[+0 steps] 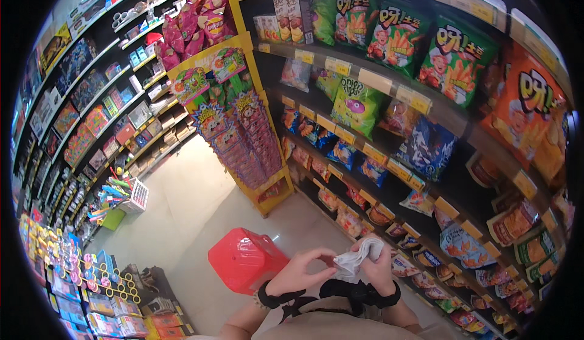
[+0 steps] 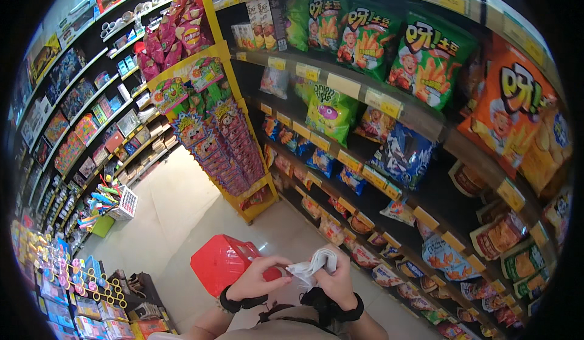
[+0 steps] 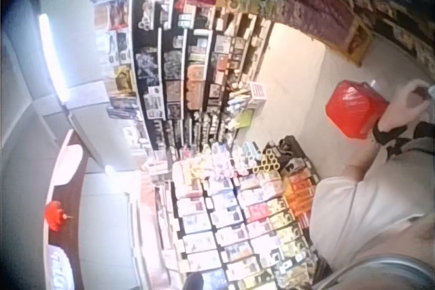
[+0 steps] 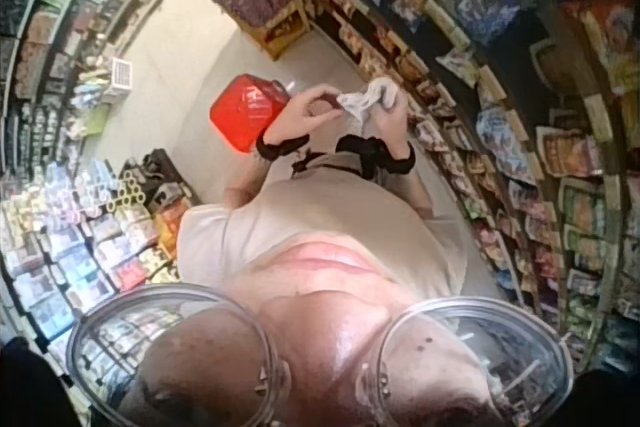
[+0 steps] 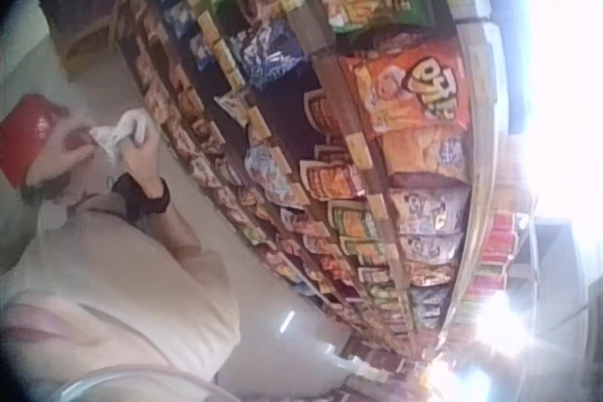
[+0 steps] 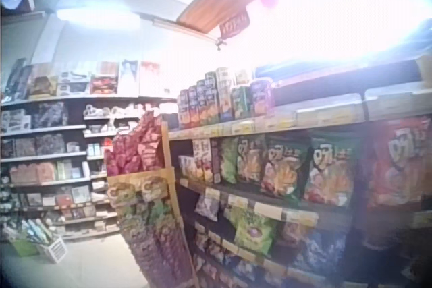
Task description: The recorder uses a white cloth to wipe down store shelves and organizes bags of snacks.
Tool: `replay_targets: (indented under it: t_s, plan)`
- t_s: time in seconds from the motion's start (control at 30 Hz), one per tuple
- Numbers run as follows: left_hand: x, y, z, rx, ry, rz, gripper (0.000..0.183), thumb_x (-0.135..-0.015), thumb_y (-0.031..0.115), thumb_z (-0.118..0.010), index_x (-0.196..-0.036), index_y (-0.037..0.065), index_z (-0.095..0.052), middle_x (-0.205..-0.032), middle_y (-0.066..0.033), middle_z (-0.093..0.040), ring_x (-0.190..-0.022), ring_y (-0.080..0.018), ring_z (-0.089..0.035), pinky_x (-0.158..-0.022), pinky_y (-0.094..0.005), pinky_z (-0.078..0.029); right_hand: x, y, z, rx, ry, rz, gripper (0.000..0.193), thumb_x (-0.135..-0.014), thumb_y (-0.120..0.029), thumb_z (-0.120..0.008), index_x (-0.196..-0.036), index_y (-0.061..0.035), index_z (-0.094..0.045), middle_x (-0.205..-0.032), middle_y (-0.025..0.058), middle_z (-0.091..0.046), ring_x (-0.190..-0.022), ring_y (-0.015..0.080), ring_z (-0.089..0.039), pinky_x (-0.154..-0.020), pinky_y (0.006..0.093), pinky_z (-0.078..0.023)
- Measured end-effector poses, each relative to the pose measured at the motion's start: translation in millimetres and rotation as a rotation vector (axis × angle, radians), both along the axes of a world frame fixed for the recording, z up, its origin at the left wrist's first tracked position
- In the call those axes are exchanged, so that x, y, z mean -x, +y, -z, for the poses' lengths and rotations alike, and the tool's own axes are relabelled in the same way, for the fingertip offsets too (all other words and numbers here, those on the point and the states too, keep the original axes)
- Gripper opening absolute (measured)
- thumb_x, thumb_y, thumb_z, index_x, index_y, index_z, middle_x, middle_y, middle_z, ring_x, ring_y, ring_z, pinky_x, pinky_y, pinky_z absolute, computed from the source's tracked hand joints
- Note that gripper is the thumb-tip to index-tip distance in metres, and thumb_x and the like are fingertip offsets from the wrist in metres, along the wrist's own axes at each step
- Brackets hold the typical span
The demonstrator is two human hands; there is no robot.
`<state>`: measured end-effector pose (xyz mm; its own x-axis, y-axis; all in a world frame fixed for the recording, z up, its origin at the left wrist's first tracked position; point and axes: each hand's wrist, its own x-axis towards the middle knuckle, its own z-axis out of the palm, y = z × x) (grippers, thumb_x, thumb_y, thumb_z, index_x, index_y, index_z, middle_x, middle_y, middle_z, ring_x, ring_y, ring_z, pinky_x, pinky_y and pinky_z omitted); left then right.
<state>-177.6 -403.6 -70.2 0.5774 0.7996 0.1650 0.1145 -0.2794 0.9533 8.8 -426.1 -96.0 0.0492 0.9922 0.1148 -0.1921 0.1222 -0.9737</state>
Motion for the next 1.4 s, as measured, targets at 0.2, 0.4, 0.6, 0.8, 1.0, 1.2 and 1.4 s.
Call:
replay_targets:
  t_s: [0.2,0.4,0.6,0.8,1.0,1.2,1.4]
  plan:
    - [-25,66,10,-0.067,-0.07,-0.033,0.034,-0.076,0.007,-0.064,-0.107,-0.001,-0.053,-0.096,-0.0109,-0.057,-0.088,-0.0207,-0.057,-0.079,-0.0297,-0.044,0,81,-24,-0.086,0.001,-0.097,0.022,-0.072,-0.008,-0.062,-0.092,-0.0012,-0.055,-0.083,0.0043,-0.054,-0.074,0.0102,-0.05,-0.068,0.0228,-0.041]
    - [-23,137,21,-0.045,-0.177,0.027,0.034,-0.076,0.004,-0.061,-0.109,0.001,-0.052,-0.105,-0.011,-0.054,-0.097,-0.0208,-0.053,-0.083,-0.0301,-0.043,-9,140,-28,-0.141,-0.197,-0.117,0.015,-0.073,-0.005,-0.062,-0.087,0.0004,-0.06,-0.079,0.0062,-0.06,-0.074,0.0104,-0.056,-0.069,0.0233,-0.044]
    - [-6,255,-22,-0.219,-0.151,0.132,0.03,-0.081,0.003,-0.058,-0.11,0.001,-0.051,-0.115,-0.0109,-0.049,-0.11,-0.021,-0.047,-0.093,-0.0316,-0.037,-12,208,-68,-0.173,-0.495,0.014,0.01,-0.07,-0.001,-0.064,-0.08,0.0005,-0.063,-0.074,0.0088,-0.064,-0.07,0.0127,-0.061,-0.064,0.0233,-0.046]
    - [10,370,-91,-0.066,-0.391,0.251,0.052,-0.092,0.024,-0.045,-0.133,-0.003,-0.028,-0.139,-0.0135,-0.029,-0.129,-0.0232,-0.027,-0.105,-0.036,-0.022,1,285,-154,-0.308,-0.794,0.274,0.039,-0.063,0.008,-0.054,-0.099,-0.0046,-0.057,-0.078,0.0062,-0.057,-0.072,0.0133,-0.055,-0.064,0.0247,-0.043]
    - [4,467,-153,-0.118,-0.396,0.297,0.055,-0.093,0.028,-0.042,-0.136,0.0,-0.024,-0.141,-0.0116,-0.026,-0.13,-0.0189,-0.024,-0.106,-0.0313,-0.018,2,378,-229,-0.129,-0.792,0.151,0.044,-0.071,0.001,-0.057,-0.113,-0.0039,-0.049,-0.092,0.0074,-0.057,-0.086,0.0132,-0.056,-0.076,0.0252,-0.044]
    - [-49,541,-164,-0.457,-0.327,0.142,0.059,-0.091,0.027,-0.045,-0.135,-0.004,-0.022,-0.142,-0.0155,-0.022,-0.132,-0.0225,-0.017,-0.106,-0.0302,-0.014,15,483,-239,-0.06,-0.906,0.225,0.043,-0.074,-0.009,-0.06,-0.113,0.0054,-0.048,-0.098,0.0139,-0.059,-0.088,0.0191,-0.057,-0.077,0.028,-0.044]
    - [-76,556,-154,-0.601,-0.227,-0.027,0.073,-0.089,0.038,-0.04,-0.132,-0.014,-0.01,-0.137,-0.0303,-0.018,-0.131,-0.0291,-0.016,-0.106,-0.0321,-0.013,-6,536,-220,-0.239,-1.081,0.25,0.032,-0.074,-0.012,-0.06,-0.097,0.0092,-0.055,-0.079,0.0151,-0.062,-0.072,0.0184,-0.059,-0.065,0.0314,-0.046]
